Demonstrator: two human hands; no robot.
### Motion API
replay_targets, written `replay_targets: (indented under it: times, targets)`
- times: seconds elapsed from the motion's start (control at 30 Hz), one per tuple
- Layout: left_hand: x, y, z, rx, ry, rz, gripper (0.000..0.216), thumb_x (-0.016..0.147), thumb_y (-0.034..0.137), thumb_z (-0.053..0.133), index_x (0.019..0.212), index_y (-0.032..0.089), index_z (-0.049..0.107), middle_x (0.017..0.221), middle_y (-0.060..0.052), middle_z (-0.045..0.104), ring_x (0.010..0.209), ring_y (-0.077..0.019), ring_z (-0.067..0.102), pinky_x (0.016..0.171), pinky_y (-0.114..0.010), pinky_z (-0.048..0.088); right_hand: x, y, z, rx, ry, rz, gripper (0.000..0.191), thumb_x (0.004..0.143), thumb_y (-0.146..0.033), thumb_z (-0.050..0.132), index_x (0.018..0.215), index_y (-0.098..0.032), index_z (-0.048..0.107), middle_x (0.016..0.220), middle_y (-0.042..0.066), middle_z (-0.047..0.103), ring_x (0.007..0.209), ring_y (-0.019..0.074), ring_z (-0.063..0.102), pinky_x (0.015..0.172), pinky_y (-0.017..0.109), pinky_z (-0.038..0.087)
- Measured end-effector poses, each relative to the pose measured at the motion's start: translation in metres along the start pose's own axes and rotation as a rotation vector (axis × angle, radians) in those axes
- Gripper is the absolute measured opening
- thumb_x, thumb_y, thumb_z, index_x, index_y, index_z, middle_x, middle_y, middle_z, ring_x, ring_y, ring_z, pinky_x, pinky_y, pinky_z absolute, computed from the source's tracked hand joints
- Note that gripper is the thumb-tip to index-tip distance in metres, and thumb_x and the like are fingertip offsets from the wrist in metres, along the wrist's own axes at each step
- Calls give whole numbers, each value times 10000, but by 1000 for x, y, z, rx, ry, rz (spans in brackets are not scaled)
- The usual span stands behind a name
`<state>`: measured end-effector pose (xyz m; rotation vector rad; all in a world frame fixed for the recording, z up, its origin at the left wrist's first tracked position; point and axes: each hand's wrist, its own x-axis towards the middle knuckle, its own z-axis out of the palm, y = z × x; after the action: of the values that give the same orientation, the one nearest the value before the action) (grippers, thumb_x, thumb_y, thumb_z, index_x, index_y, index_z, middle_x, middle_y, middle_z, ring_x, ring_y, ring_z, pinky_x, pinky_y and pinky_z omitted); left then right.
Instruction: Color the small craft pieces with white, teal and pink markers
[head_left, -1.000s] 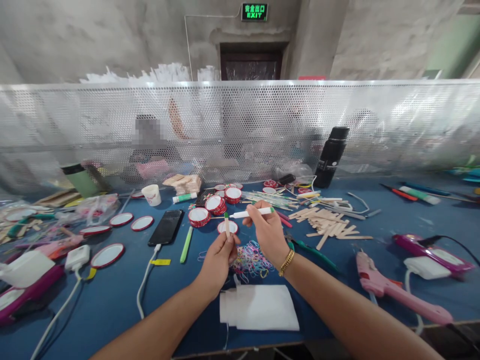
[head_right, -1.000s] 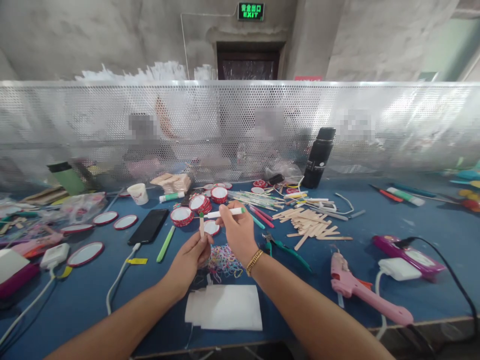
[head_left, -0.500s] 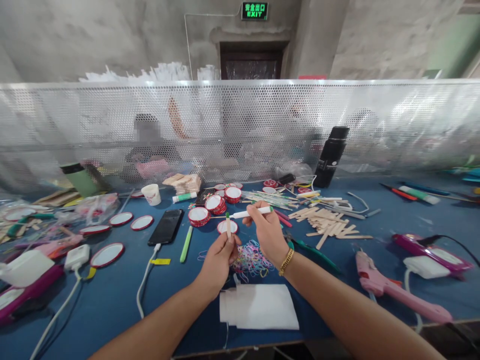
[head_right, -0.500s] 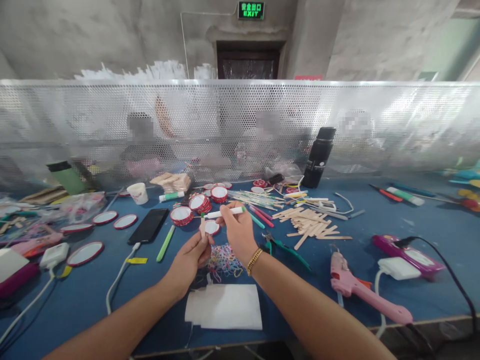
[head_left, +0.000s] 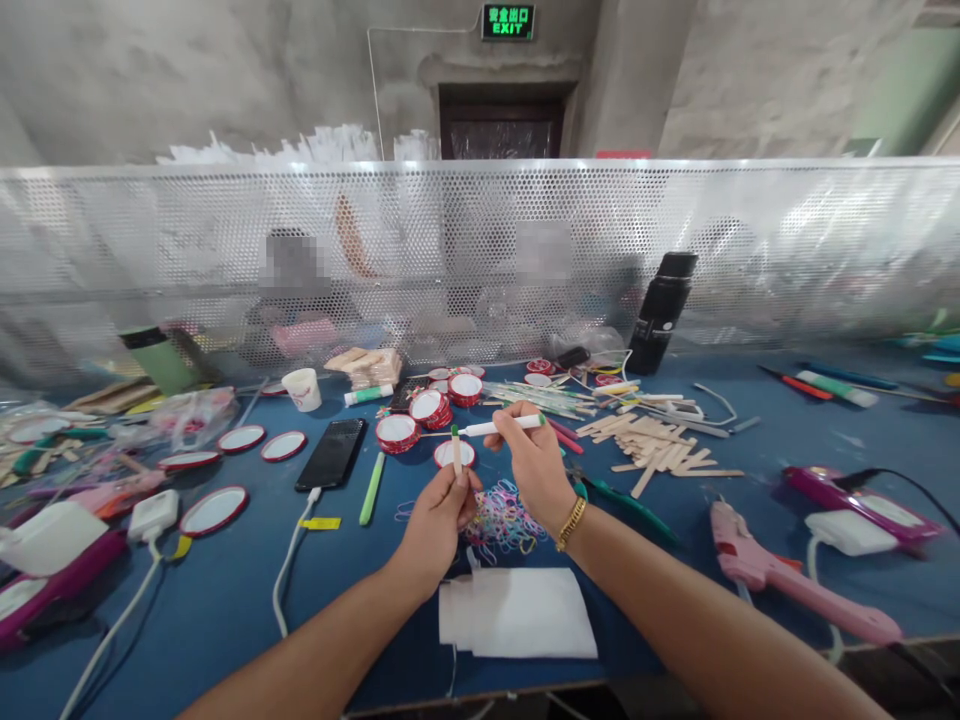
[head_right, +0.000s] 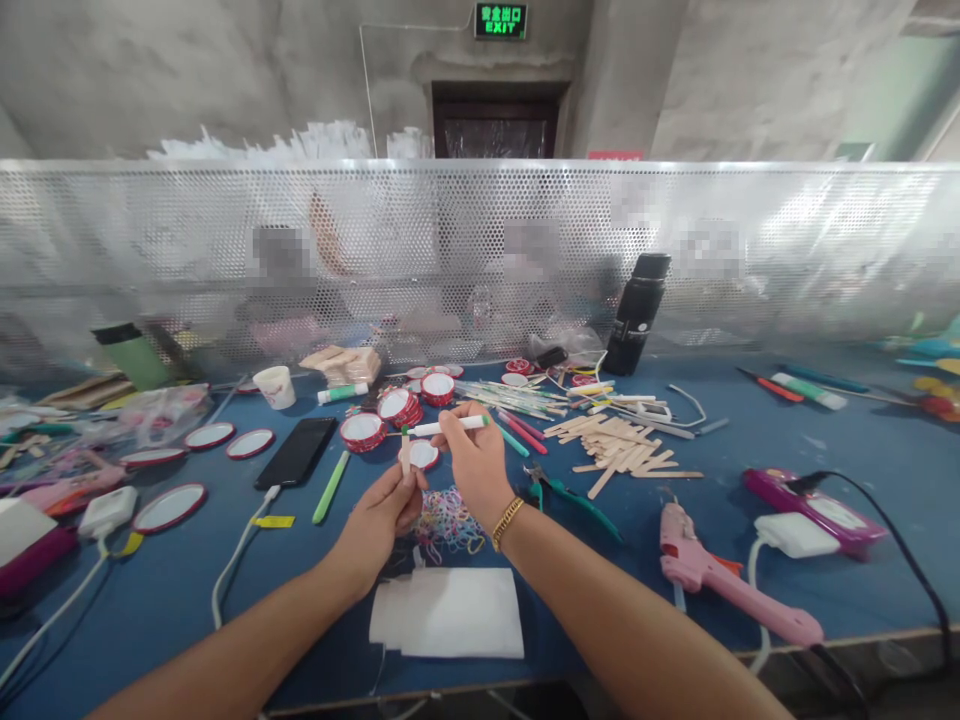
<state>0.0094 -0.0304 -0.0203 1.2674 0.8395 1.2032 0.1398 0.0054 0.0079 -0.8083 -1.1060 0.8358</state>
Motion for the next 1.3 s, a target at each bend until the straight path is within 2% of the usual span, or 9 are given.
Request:
replay_targets:
  times: [0.2,0.47,0.67,0.9,1.1,1.3]
  targets:
    - [0,0,-1,14,13,-10,447,806,613,633,800,175,547,481,86,356,433,-69,224,443,-228,134,2,0,-2,-40,49,-21,205,836,-364,606,727,-208,529,573,-29,600,574,122,542,598,259,432]
    - [-1,2,2,29,8,-1,466,801,627,638,788,172,543,490,85,360,448,-71,227,455,-234,140,-1,-1,-1,-21,-14,-14,212,846,-373,605,734,-208,532,587,-28,617,585,121,556,620,258,446]
    - [-1,1,1,36,15,5,458,811,625,623,787,175,545,485,88,348,441,-71,216,451,-234,135,2,-1,-3,-57,59,-29,206,843,-358,601,725,-211,519,575,-32,596,576,125,543,605,263,430]
    - [-1,1,1,26,5,5,454,801,617,641,784,172,549,490,83,360,445,-71,226,451,-238,129,-1,-2,-1,-24,-9,-35,217,853,-379,602,734,-212,530,595,-24,622,584,125,558,622,263,447]
    - [0,0,0,22,11,0,467,795,633,639,790,175,547,479,88,352,439,-71,223,447,-233,138,2,-1,-3,-59,52,-35,225,852,-378,603,728,-211,518,579,-33,601,566,120,537,601,261,424]
    - [-1,1,1,16,3,-8,444,811,609,640,785,176,547,487,85,349,443,-71,222,452,-234,137,-1,-3,-1,-11,-1,-27,234,847,-394,611,730,-213,520,591,-26,615,585,126,557,621,264,453]
